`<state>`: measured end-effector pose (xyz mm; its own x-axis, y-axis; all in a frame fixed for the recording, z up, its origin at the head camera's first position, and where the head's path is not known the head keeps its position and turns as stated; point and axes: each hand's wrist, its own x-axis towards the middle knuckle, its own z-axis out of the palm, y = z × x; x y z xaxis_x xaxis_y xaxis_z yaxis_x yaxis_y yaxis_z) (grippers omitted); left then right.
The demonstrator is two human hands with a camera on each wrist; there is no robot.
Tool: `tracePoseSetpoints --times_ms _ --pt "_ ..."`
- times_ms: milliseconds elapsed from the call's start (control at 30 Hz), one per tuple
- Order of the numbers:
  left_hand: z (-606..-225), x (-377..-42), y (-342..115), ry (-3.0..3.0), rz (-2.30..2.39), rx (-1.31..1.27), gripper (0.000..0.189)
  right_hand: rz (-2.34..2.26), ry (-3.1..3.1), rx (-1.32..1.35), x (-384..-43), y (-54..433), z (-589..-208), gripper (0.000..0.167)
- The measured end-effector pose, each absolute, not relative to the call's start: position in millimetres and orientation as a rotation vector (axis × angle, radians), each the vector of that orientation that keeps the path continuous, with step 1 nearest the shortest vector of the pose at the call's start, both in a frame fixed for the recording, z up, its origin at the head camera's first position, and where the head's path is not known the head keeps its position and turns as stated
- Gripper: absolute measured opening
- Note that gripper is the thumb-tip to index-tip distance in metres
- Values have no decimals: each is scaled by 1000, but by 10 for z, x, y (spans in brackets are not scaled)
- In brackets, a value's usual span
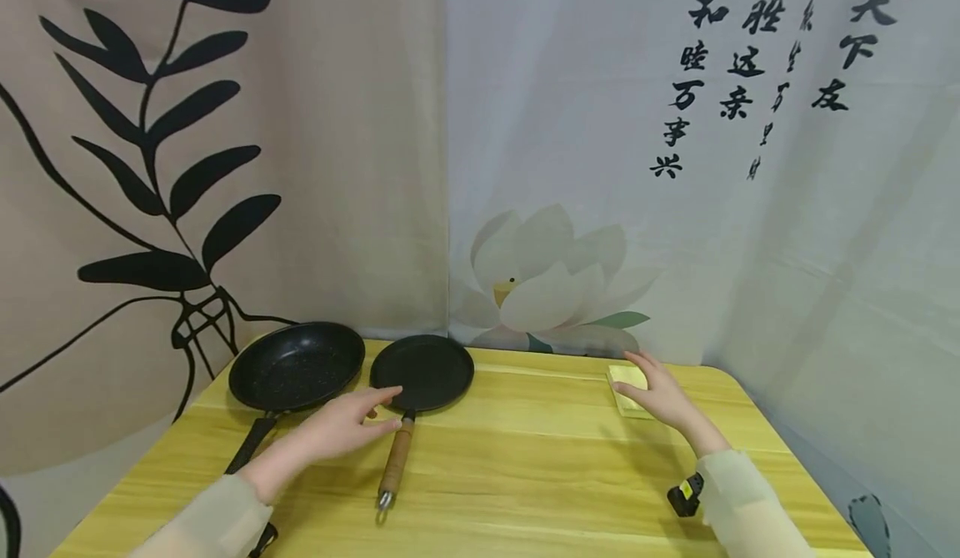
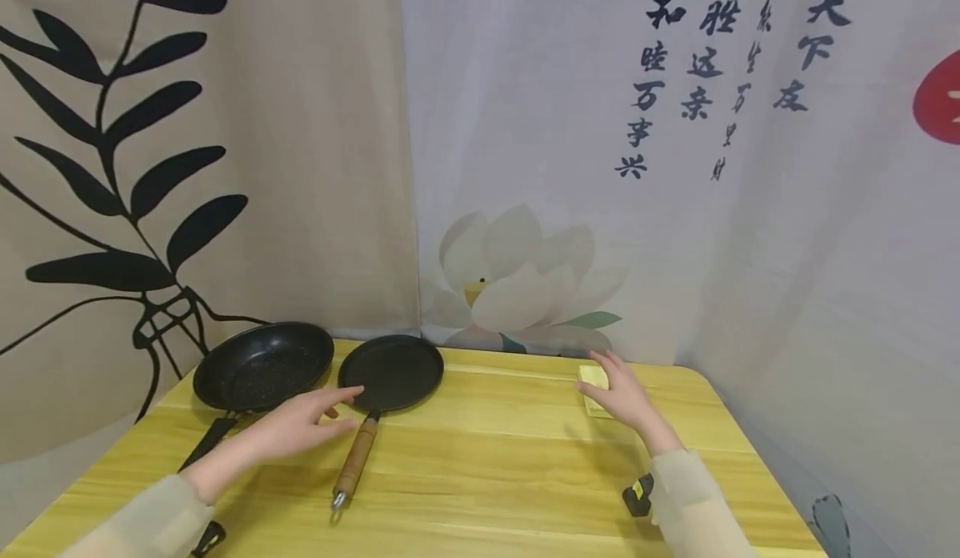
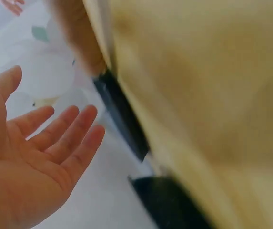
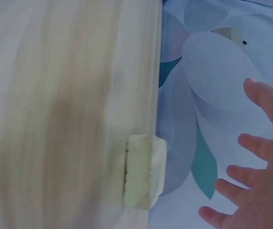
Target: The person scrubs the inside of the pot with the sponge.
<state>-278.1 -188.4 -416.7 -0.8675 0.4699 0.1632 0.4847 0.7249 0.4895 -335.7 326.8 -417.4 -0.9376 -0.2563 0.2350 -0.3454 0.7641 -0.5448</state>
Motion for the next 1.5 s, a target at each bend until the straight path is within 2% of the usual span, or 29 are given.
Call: tracePoseSetpoints --times_ms 500,800,1500 --pt "-4421 -2633 -1738 -2877 -1622 -673 70 929 -2793 368 -3463 3515 -4415 64" --pt "-4431 -2600 -1694 -2893 -1679 -605 76 1010 -2825 320 -3507 3612 -4501 68" --pt "-4537 -2579 -1696 -2925 -1873 -528 85 997 -2863 302 -3650 3433 -4590 77"
